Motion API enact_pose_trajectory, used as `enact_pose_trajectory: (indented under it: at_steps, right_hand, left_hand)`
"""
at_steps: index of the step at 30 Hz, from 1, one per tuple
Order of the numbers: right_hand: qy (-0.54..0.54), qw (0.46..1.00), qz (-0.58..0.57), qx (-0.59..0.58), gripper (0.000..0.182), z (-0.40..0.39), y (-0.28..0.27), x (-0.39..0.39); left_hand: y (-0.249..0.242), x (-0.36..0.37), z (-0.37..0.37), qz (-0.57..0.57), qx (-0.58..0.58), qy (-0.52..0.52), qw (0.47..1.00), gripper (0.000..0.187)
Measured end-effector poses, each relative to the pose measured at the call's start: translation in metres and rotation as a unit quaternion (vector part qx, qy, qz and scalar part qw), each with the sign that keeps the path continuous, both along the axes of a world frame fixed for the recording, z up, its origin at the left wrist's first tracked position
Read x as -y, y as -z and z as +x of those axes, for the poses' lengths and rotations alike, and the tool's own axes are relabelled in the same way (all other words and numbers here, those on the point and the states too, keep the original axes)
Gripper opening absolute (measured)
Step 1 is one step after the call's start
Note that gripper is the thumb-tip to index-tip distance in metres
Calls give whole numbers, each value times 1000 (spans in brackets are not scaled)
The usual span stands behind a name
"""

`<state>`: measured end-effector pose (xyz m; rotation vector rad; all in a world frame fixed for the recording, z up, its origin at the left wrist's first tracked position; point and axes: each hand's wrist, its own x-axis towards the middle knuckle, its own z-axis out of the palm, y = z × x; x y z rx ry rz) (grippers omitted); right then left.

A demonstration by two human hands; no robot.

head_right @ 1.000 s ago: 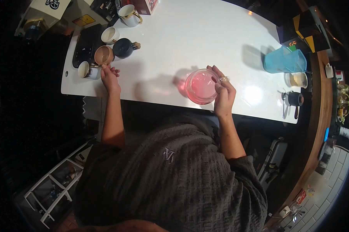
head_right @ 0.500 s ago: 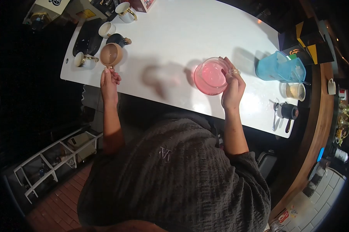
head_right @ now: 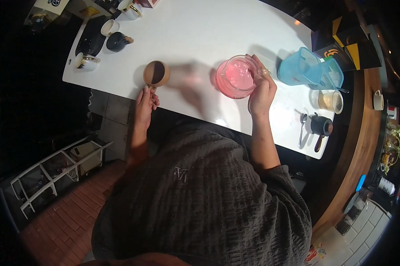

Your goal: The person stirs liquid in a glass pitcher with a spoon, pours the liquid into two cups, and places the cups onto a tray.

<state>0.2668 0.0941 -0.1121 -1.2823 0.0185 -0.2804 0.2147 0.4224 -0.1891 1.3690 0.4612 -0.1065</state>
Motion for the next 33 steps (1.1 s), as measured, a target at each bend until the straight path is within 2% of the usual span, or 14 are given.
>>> enact_pose_trajectory:
  at_steps: [6, 9, 11, 15, 23, 25, 29, 31, 33]
  right_hand:
    - [-20, 1000, 1, -11, 52, -5, 0, 6]
    - [18, 999, 17, -34, 54, -7, -2, 2]
    - [25, 995, 88, -29, 54, -9, 1, 0]
    - [22, 990, 137, -8, 58, -11, 14, 6]
    - [72, 992, 102, -22, 58, -10, 12, 10]
    - [88, 990, 104, -22, 57, -10, 12, 9]
    - [99, 989, 103, -26, 57, -8, 6, 3]
    - [105, 989, 103, -28, 57, -6, -1, 1]
    - [110, 989, 86, -36, 57, -3, -10, -5]
  left_hand:
    - [2, 9, -2, 3, 10, -17, 1000, 34]
    - [2, 10, -1, 6, 7, -17, 1000, 35]
    - [3, 9, 0, 7, 7, -13, 1000, 35]
    - [5, 9, 1, 8, 4, -1, 1000, 35]
    - [-3, 3, 5, 30, -3, 35, 999, 36]
    - [-12, -2, 8, 52, -56, 65, 995, 37]
    - [-15, -6, 15, 105, -47, 87, 989, 40]
    - [-10, -9, 19, 203, -27, 132, 970, 43]
    - [-12, -15, 21, 200, -33, 149, 968, 43]
